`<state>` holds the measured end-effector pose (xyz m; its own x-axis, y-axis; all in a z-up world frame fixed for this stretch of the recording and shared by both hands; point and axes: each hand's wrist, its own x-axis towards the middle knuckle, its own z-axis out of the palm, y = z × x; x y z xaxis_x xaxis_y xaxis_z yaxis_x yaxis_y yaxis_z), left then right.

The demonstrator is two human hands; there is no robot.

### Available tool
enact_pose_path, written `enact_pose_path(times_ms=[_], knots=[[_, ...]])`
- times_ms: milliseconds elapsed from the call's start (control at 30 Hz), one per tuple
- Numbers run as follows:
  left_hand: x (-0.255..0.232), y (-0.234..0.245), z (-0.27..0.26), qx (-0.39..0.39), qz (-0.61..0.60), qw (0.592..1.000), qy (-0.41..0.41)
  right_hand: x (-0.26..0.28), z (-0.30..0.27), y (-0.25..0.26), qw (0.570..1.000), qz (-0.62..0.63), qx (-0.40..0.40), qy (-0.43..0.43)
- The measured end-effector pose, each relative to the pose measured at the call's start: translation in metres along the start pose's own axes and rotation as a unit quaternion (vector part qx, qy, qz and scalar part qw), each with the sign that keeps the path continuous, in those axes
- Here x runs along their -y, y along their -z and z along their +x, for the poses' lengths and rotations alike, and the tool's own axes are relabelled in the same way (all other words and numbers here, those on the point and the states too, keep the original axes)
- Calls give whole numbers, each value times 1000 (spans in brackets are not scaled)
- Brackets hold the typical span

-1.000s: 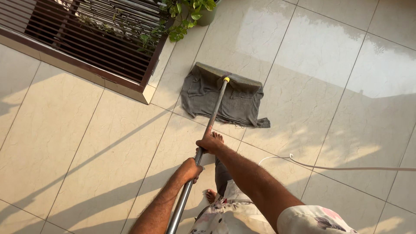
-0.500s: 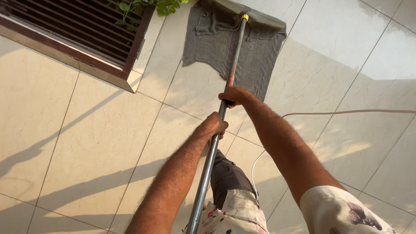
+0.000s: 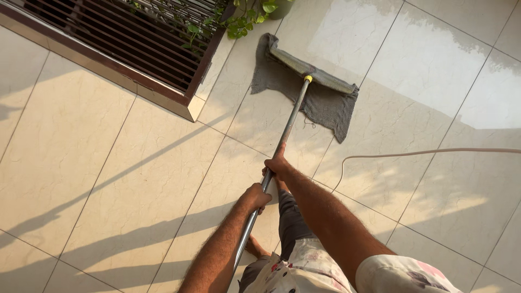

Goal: The person mops the tiled floor using a cloth attached to a flat mop tool, moving the tool back and forth across the wet surface.

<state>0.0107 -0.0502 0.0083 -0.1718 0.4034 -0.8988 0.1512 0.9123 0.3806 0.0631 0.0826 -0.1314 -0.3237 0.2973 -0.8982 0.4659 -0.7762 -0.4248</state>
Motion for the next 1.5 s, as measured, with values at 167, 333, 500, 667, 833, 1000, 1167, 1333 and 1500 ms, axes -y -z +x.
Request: enact_pose_path(times_ms=[167, 333, 500, 667, 833, 1000, 1167, 1333, 1500], knots=[[144, -50, -68, -37, -20, 999, 8, -121, -65, -64, 998, -33, 24, -56], [281, -93, -139, -55, 13, 997, 51, -250, -142, -125, 992, -43, 98, -71], [343, -119, -195, 9, -36, 994, 102, -319, -203, -143, 985, -81, 98, -114], [332, -130, -200, 18, 34, 998, 45, -330, -206, -127, 989, -60, 89, -103], [256, -135, -184, 43, 2, 996, 76, -295, -186, -74, 994, -42, 73, -74], [138, -142, -150, 74, 7, 995, 61, -217, -155, 11, 997, -11, 69, -38], [-7, -161, -100, 36, 42, 997, 61, -122, -110, 119, 998, -10, 58, -24], [-136, -187, -13, 44, 14, 997, 60, -19, -52, 231, 997, -65, 32, 3], [-242, -216, 62, 16, 97, 995, 19, 69, -19, 326, 994, -102, 10, 32]])
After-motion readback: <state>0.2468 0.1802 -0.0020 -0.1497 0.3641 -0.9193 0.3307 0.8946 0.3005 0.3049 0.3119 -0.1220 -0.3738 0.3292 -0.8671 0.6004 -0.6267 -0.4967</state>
